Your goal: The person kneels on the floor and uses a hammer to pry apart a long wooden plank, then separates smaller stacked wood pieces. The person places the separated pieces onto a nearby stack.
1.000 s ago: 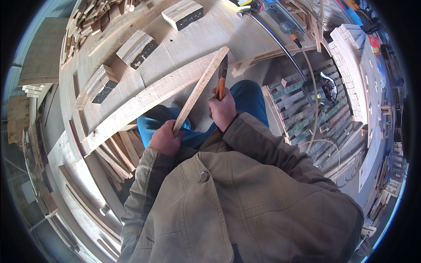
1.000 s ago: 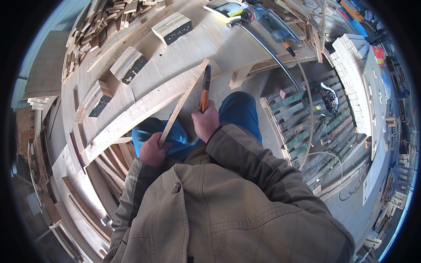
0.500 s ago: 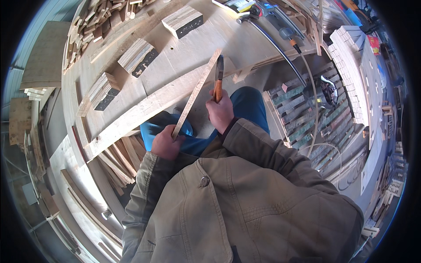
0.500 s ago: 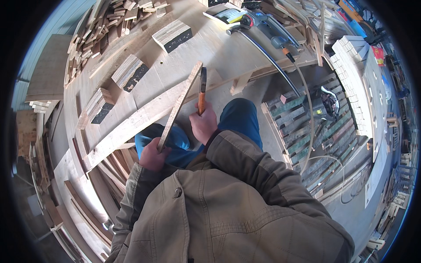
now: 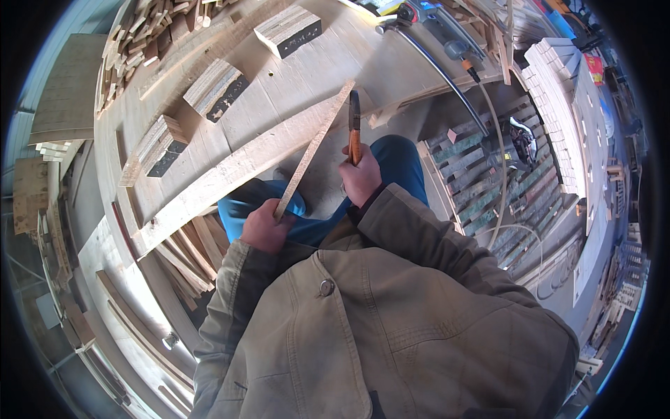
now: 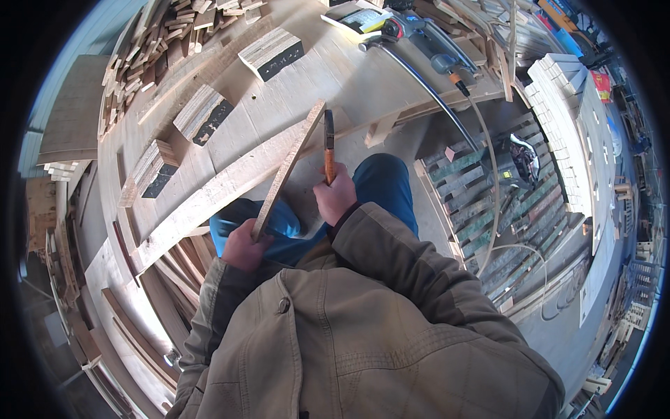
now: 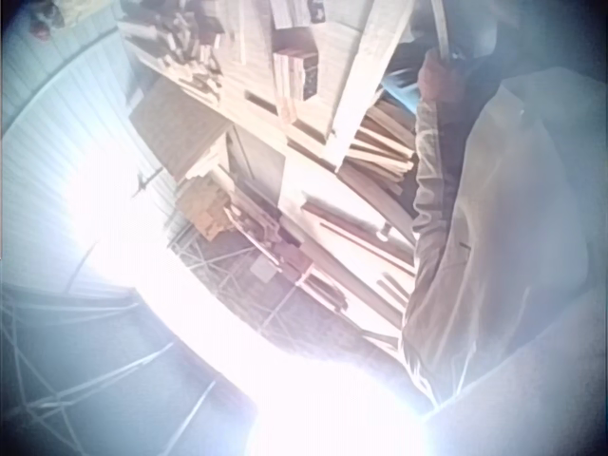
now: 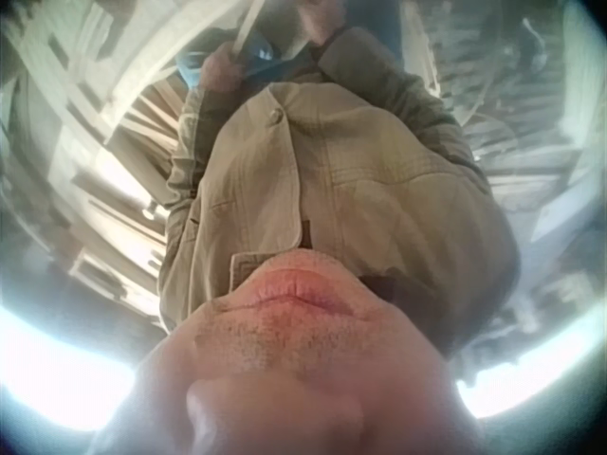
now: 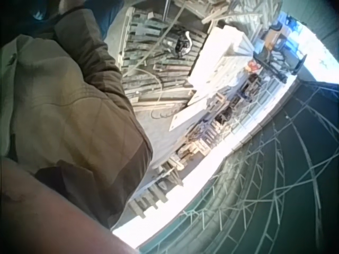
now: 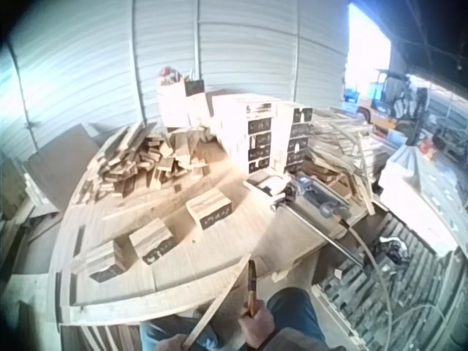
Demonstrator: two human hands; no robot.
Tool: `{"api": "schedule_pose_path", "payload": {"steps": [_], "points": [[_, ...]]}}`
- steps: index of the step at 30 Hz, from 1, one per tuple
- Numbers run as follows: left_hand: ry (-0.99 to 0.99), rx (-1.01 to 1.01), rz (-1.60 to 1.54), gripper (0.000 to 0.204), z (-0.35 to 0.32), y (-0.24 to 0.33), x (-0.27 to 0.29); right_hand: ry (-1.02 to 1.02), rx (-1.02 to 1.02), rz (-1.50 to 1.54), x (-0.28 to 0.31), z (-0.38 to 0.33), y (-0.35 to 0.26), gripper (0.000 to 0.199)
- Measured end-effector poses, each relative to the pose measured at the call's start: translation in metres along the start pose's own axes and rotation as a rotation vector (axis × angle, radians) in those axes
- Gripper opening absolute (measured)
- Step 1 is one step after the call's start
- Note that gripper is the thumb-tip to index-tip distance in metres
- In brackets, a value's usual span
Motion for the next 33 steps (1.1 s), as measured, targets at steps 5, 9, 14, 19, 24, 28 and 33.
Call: {"api": "schedule_pose_path", "payload": {"steps": [5,9,14,19,24,28,33], "points": [[-0.032,0.014,-0.018,0.033,0.000,-0.011,0.001,0.024,0.044,-0.197,0.014,-0.003,0.001,0.031],[-0.015,-0.005,-0.016,0.033,-0.001,-0.009,0.003,-0.018,-0.001,-0.122,0.012,-0.002,0.006,0.032],[-0.018,0.001,-0.014,0.032,-0.002,-0.008,0.002,-0.052,-0.092,0.050,0.017,0.003,0.018,0.034],[-0.019,0.010,-0.043,0.033,-0.002,-0.009,0.001,-0.069,-0.095,0.161,0.030,0.006,0.020,0.035],[0.011,-0.009,-0.036,0.033,-0.002,-0.008,0.002,-0.068,-0.119,0.204,0.042,0.008,0.022,0.034],[-0.002,0.009,-0.040,0.033,-0.003,-0.010,0.000,-0.137,-0.052,0.107,0.048,0.005,0.019,0.033],[0.008,-0.016,-0.038,0.034,-0.003,-0.007,0.001,-0.194,0.104,-0.127,0.050,0.001,0.011,0.029]]}}
Point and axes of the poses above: each hand's wrist, its own z-axis towards the middle knuckle, its own x-axis out of the back of the hand, y = z × x, the point moved 8 cm from there along z, towards the middle knuckle, and after that the axes turned 5 degrees about -z, right-handed, at the moved point
